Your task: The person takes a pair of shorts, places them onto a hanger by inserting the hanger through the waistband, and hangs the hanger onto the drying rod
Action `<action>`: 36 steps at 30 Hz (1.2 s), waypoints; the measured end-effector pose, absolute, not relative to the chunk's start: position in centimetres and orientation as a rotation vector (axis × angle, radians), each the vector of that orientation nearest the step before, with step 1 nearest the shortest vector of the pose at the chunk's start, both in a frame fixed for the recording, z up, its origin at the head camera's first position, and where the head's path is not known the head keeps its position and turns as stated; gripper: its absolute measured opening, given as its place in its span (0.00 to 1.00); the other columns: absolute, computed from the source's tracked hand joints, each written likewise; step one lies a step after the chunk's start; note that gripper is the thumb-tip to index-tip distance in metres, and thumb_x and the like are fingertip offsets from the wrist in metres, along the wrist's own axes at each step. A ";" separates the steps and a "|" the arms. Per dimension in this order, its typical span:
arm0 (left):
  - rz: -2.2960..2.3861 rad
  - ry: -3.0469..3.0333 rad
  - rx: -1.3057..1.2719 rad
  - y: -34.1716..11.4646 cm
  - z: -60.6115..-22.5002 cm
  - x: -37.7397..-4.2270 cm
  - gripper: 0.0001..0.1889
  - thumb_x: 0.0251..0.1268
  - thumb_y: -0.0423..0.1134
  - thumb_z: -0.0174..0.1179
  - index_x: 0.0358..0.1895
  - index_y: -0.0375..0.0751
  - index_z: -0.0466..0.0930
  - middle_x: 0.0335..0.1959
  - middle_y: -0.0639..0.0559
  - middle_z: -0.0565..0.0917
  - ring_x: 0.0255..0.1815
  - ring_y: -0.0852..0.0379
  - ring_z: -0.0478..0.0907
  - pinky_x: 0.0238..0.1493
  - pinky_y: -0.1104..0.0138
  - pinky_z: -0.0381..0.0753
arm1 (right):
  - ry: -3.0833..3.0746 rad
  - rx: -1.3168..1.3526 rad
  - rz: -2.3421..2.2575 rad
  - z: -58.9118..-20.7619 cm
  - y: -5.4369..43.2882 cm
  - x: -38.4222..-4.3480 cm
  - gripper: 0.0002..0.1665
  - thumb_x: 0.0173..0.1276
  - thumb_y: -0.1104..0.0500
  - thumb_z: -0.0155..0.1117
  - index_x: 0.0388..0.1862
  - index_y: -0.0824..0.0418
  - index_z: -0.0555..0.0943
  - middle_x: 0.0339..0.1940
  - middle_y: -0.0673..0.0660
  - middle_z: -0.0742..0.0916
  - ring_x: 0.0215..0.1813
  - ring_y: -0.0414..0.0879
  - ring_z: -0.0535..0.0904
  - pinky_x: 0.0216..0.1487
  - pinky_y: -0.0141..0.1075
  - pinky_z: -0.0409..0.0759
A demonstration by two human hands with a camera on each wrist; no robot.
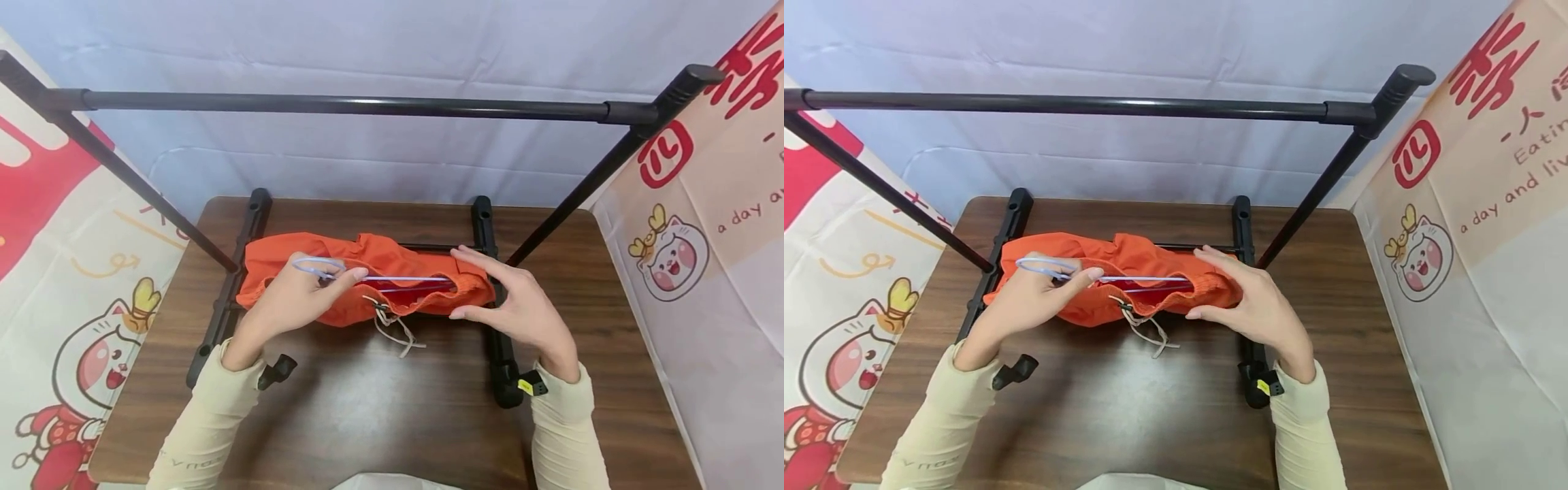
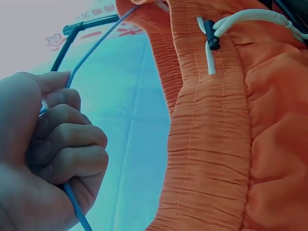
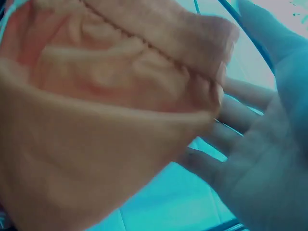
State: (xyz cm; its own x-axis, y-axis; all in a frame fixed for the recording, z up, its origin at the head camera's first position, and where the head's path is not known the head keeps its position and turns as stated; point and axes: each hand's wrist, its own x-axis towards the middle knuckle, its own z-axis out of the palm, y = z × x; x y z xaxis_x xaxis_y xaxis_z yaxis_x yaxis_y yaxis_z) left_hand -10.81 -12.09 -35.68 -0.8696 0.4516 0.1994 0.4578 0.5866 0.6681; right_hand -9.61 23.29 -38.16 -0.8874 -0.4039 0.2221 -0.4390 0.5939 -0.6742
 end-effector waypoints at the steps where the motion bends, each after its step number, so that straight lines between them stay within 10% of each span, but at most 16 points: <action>1: -1.191 -2.793 -0.789 -12.1 -35.6 -10.8 0.28 0.76 0.53 0.64 0.17 0.51 0.64 0.13 0.60 0.58 0.16 0.63 0.52 0.30 0.65 0.60 | -2.766 0.749 1.172 -38.2 23.5 -9.6 0.44 0.59 0.56 0.84 0.75 0.44 0.78 0.65 0.51 0.88 0.53 0.44 0.87 0.53 0.24 0.79; 6: -1.238 -2.752 -0.865 -11.5 -35.5 -10.4 0.28 0.78 0.55 0.60 0.17 0.50 0.64 0.13 0.62 0.58 0.18 0.65 0.51 0.24 0.67 0.56 | -2.720 0.879 1.198 -38.8 23.1 -9.6 0.21 0.70 0.64 0.73 0.61 0.51 0.87 0.30 0.47 0.85 0.20 0.33 0.63 0.21 0.27 0.66; 12: -1.120 -2.723 -0.865 -12.3 -35.3 -10.3 0.14 0.68 0.56 0.70 0.42 0.51 0.85 0.35 0.63 0.81 0.40 0.64 0.76 0.45 0.66 0.78 | -2.520 0.879 1.309 -39.2 23.5 -9.3 0.17 0.69 0.73 0.69 0.52 0.57 0.89 0.34 0.49 0.88 0.22 0.33 0.66 0.21 0.25 0.64; 16: -0.992 -2.842 -0.744 -16.1 -35.0 -10.3 0.42 0.50 0.62 0.81 0.69 0.53 0.75 0.65 0.58 0.80 0.64 0.57 0.77 0.67 0.53 0.78 | -2.397 0.815 1.394 -38.6 24.9 -8.7 0.21 0.62 0.78 0.71 0.50 0.61 0.90 0.36 0.47 0.89 0.22 0.32 0.68 0.20 0.26 0.64; 23: -0.924 -3.042 -0.883 -19.7 -34.8 -10.7 0.36 0.62 0.61 0.74 0.72 0.59 0.73 0.23 0.63 0.76 0.25 0.66 0.71 0.39 0.66 0.77 | -2.236 0.797 1.490 -37.3 25.9 -8.6 0.20 0.58 0.80 0.72 0.48 0.67 0.90 0.42 0.40 0.91 0.27 0.33 0.75 0.27 0.25 0.71; 32: -1.123 -3.093 -0.892 -18.6 -37.2 -11.0 0.21 0.78 0.53 0.61 0.68 0.57 0.77 0.27 0.67 0.78 0.35 0.66 0.77 0.49 0.67 0.79 | -2.256 0.756 1.560 -37.5 25.8 -8.8 0.21 0.58 0.81 0.72 0.50 0.69 0.89 0.42 0.38 0.92 0.22 0.35 0.68 0.20 0.27 0.64; 36: -1.146 -3.078 -0.829 -19.0 -36.7 -10.0 0.17 0.80 0.53 0.58 0.67 0.64 0.77 0.38 0.66 0.83 0.44 0.66 0.79 0.55 0.68 0.79 | -2.181 0.786 1.810 -39.1 26.3 -9.6 0.20 0.60 0.69 0.79 0.53 0.68 0.88 0.45 0.42 0.92 0.32 0.35 0.80 0.33 0.23 0.80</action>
